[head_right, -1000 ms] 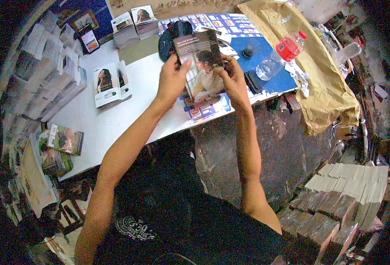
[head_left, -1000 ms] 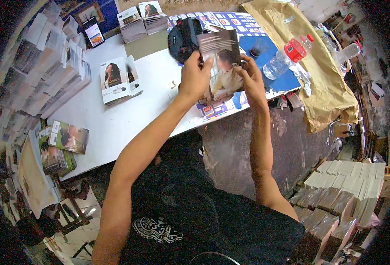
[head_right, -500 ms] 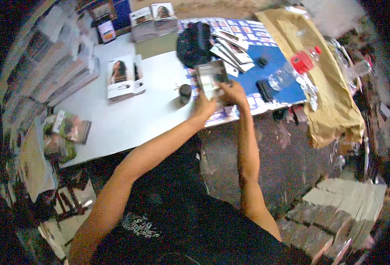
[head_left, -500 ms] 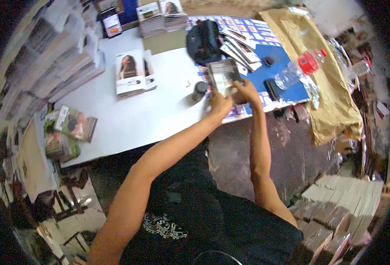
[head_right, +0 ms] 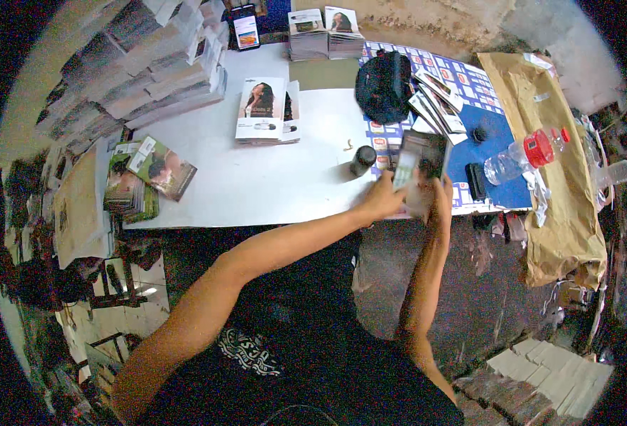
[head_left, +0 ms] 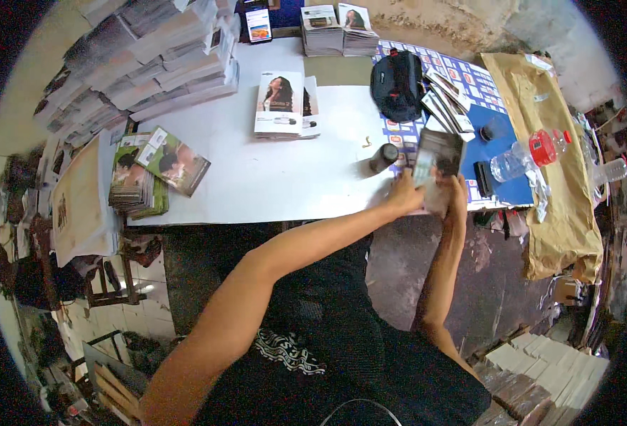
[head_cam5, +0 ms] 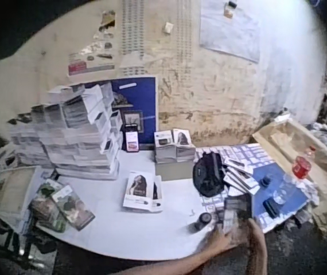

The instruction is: The user is sorting, aligning, and stacking printed paper leaflets or brochures on a workspace.

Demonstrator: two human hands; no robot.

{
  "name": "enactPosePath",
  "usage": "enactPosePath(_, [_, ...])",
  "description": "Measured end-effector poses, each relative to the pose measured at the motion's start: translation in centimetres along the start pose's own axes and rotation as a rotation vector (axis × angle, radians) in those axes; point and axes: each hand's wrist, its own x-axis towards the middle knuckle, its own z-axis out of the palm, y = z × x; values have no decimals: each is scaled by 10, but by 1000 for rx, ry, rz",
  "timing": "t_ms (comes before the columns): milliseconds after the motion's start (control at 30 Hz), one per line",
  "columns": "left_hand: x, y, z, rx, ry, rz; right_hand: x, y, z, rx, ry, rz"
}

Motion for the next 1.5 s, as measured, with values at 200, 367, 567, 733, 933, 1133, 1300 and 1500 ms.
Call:
enactPosePath(200, [-79, 49, -63, -3, -177, 265, -109, -23, -13, 153, 45, -55])
enactPosePath(367, [-128, 44, -141, 158, 61, 378, -131, -39, 103, 77, -73, -74])
enactPosePath(567, [-147, 0, -220, 270, 481, 497, -94, -31, 224, 292, -614, -193])
enactPosePath(733, [-151, -67, -254, 176, 467, 417, -77, -17, 255, -23, -741, -385])
enactPosePath(933, [-153, -75, -233, -290, 423, 378, -88, -14, 264, 185, -722, -441])
enactPosePath(1133, [-146, -53, -215, -196, 630, 481, -90, -15, 262, 87, -693, -460])
enactPosePath(1300, [-145, -43, -220, -161, 619, 437, -93, -25, 266, 75, -649, -423])
enactPosePath(1500, [-145, -71, -247, -229, 475, 349, -80, -29, 259, 42, -719, -436])
